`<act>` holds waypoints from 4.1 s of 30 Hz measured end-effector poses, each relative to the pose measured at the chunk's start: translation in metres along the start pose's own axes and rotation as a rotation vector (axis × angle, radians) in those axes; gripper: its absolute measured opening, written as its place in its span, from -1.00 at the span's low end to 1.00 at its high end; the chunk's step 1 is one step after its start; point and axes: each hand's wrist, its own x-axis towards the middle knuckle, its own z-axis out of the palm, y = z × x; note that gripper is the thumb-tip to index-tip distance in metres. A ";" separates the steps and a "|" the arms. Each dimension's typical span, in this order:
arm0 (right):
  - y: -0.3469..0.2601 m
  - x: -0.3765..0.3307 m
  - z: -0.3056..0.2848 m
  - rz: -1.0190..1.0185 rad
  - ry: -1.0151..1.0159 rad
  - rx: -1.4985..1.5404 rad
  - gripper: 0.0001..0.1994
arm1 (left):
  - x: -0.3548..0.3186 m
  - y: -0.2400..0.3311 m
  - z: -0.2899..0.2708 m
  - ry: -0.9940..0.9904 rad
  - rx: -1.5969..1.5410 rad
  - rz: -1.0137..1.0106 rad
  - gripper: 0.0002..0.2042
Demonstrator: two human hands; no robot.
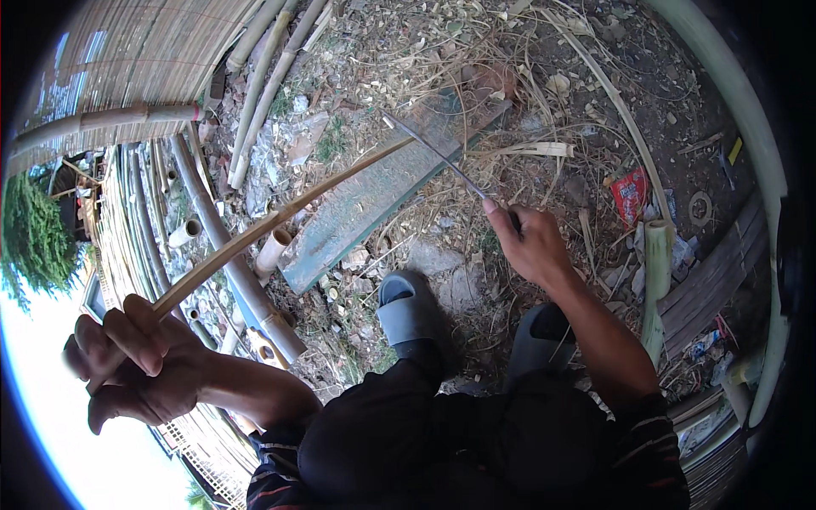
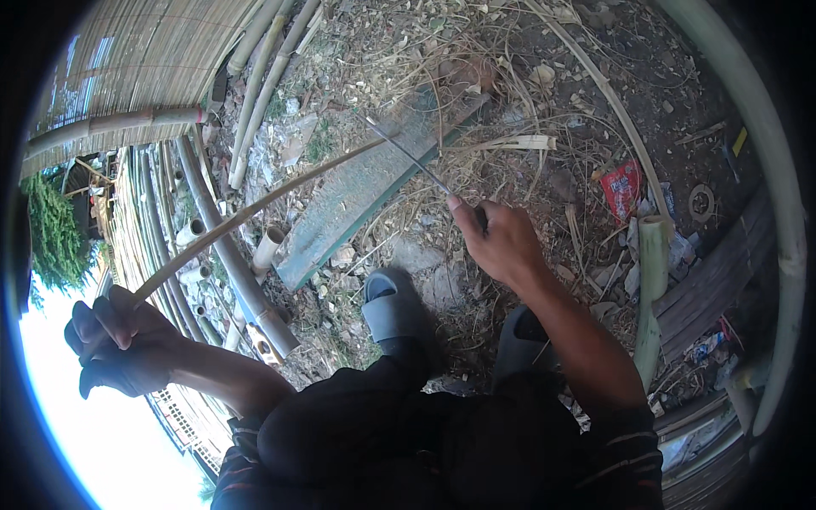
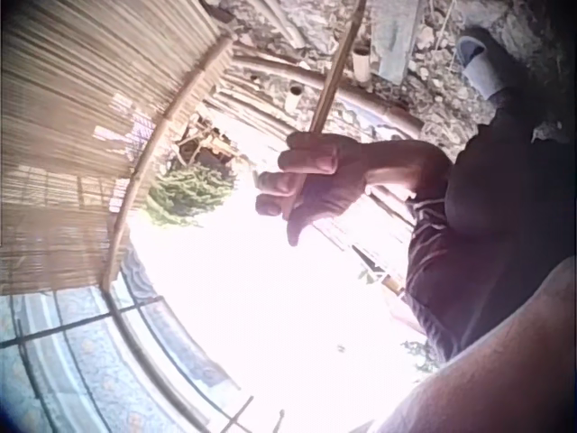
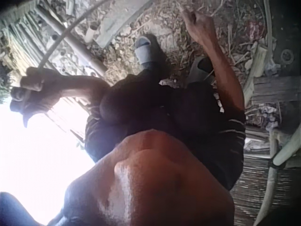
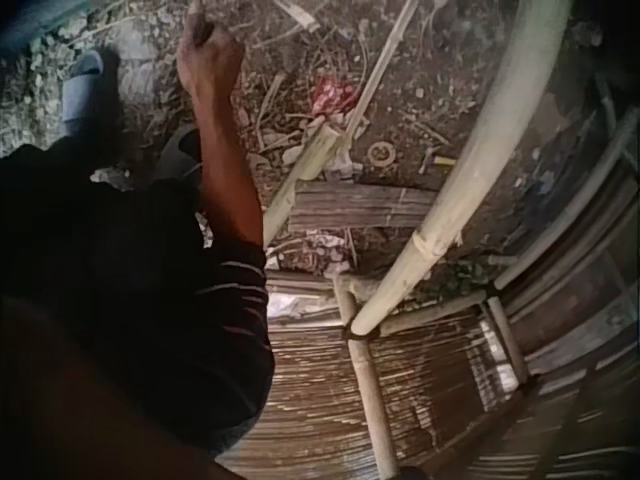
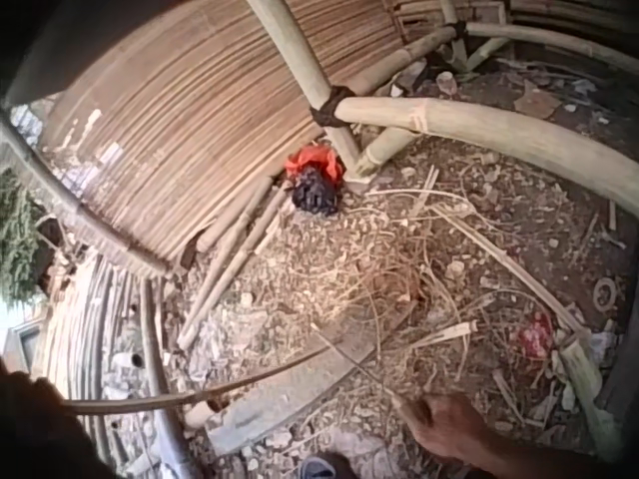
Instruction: Scraping and preparing strips of bamboo using a machete tool.
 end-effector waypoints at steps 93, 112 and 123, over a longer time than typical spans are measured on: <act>0.057 -0.013 0.052 0.132 0.096 -0.033 -0.42 | 0.001 -0.095 0.013 0.534 0.019 -0.166 -0.48; -0.109 -0.023 0.058 -0.388 -0.149 0.116 -0.47 | 0.008 -0.002 0.037 0.453 0.394 0.459 -0.54; -0.072 -0.003 0.070 -0.377 -0.064 -0.005 -0.42 | 0.001 -0.008 0.017 0.580 0.576 0.456 -0.55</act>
